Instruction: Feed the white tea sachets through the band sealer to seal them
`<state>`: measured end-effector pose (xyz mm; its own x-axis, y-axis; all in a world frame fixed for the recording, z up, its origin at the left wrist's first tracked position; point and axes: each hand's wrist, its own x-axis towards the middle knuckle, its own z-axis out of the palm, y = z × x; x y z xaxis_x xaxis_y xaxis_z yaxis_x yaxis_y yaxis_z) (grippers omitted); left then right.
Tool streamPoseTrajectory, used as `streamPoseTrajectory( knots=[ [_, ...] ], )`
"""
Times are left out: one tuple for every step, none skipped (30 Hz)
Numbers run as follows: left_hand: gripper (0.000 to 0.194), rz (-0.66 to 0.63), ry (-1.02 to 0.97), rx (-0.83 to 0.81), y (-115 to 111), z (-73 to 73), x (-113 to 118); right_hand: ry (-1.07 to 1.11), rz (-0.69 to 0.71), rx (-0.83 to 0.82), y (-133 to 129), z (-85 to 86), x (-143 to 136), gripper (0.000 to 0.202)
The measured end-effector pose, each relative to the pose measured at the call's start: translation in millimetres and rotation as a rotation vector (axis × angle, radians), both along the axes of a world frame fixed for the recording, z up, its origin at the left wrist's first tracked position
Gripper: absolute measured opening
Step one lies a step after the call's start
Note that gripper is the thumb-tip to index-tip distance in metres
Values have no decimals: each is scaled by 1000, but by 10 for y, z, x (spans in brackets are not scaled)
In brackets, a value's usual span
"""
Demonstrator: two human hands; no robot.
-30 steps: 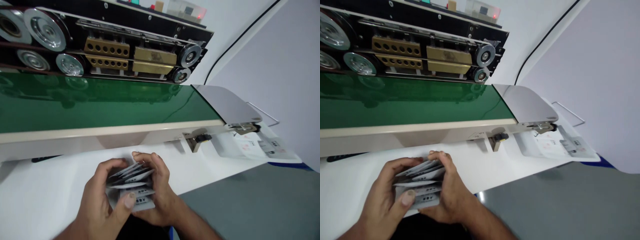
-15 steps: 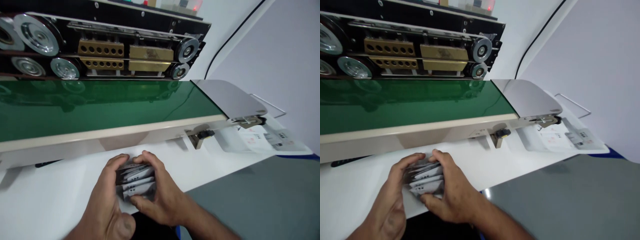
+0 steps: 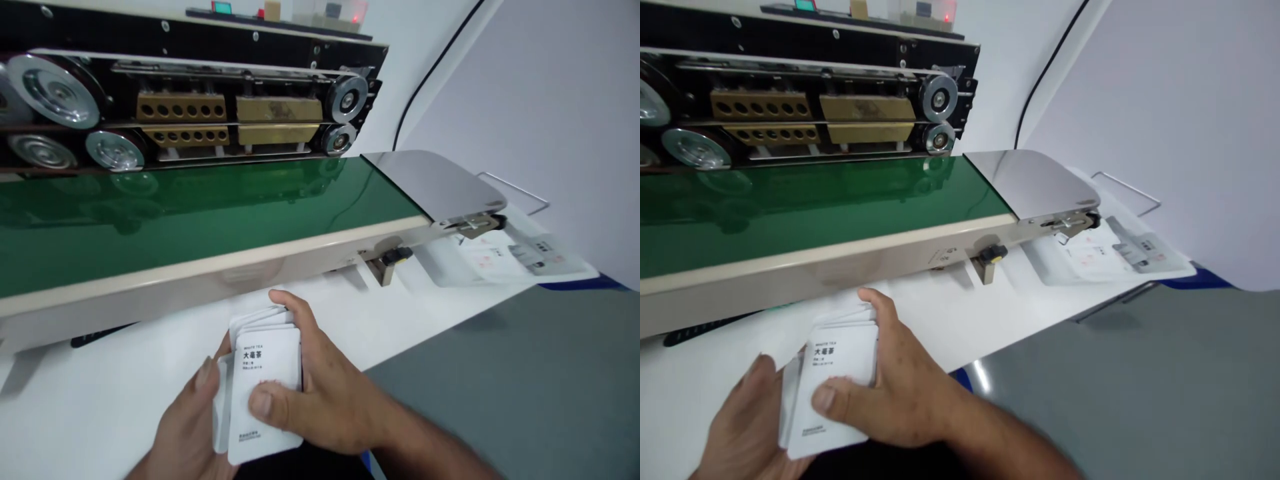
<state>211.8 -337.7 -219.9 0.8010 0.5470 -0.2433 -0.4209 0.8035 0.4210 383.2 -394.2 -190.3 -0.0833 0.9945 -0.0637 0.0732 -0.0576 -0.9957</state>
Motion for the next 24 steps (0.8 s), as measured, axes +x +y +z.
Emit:
streamPoseTrajectory(
  knots=[
    [38, -37, -66, -20, -7, -45, -22, -83, -16, 25, 12, 6, -16, 88],
    [36, -59, -116, -36, -14, -83, -37, -161, -48, 49, 18, 2, -28, 89],
    [33, -73, -147, -53, -20, -110, -45, -220, -97, 66, 16, -10, -35, 91],
    [30, -73, -170, -62, -25, -124, -45, -258, -156, 78, 8, -28, -40, 93],
    [28, -65, -190, -63, -31, -126, -37, -276, -225, 92, -7, -49, -45, 94],
    [26, -57, -206, -66, -37, -116, -21, -282, -292, 106, -27, -71, -50, 92],
    [27, -45, -220, -72, -44, -100, -1, -282, -348, 119, -49, -92, -59, 88],
    [30, -32, -238, -76, -50, -80, 23, -280, -394, 132, -73, -112, -71, 80],
    [33, -18, -257, -80, -56, -61, 46, -277, -425, 150, -96, -132, -86, 72],
    [36, -5, -275, -85, -62, -45, 68, -275, -448, 170, -116, -152, -105, 64],
    [38, 4, -285, -92, -65, -34, 85, -273, -468, 190, -133, -172, -125, 59],
    [40, 11, -289, -105, -68, -31, 98, -263, -489, 207, -146, -194, -144, 57],
    [41, 15, -293, -120, -69, -33, 106, -240, -519, 218, -156, -215, -161, 56],
    [42, 17, -284, -140, -70, -38, 110, -207, -547, 221, -162, -234, -171, 57],
    [44, 19, -257, -159, -70, -45, 112, -163, -569, 215, -167, -249, -175, 56],
    [45, 19, -211, -171, -72, -49, 113, -113, -581, 195, -170, -259, -170, 54],
    [47, 22, -144, -179, -73, -50, 115, -65, -577, 167, -173, -262, -159, 52],
    [50, 30, -67, -180, -76, -44, 118, -30, -561, 137, -175, -259, -144, 51],
    [52, 40, 7, -181, -78, -32, 125, -8, -535, 110, -178, -252, -127, 50],
    [54, 53, 64, -190, -80, -15, 135, 7, -503, 89, -181, -242, -113, 50],
    [56, 73, 94, -198, -81, 6, 146, 19, -474, 71, -182, -233, -104, 50],
    [58, 92, 103, -209, -82, 28, 156, 36, -452, 58, -182, -226, -102, 50],
    [59, 111, 103, -223, -82, 47, 162, 65, -442, 47, -181, -224, -106, 49],
    [61, 131, 106, -237, -82, 58, 161, 111, -440, 29, -180, -225, -116, 49]
  ],
)
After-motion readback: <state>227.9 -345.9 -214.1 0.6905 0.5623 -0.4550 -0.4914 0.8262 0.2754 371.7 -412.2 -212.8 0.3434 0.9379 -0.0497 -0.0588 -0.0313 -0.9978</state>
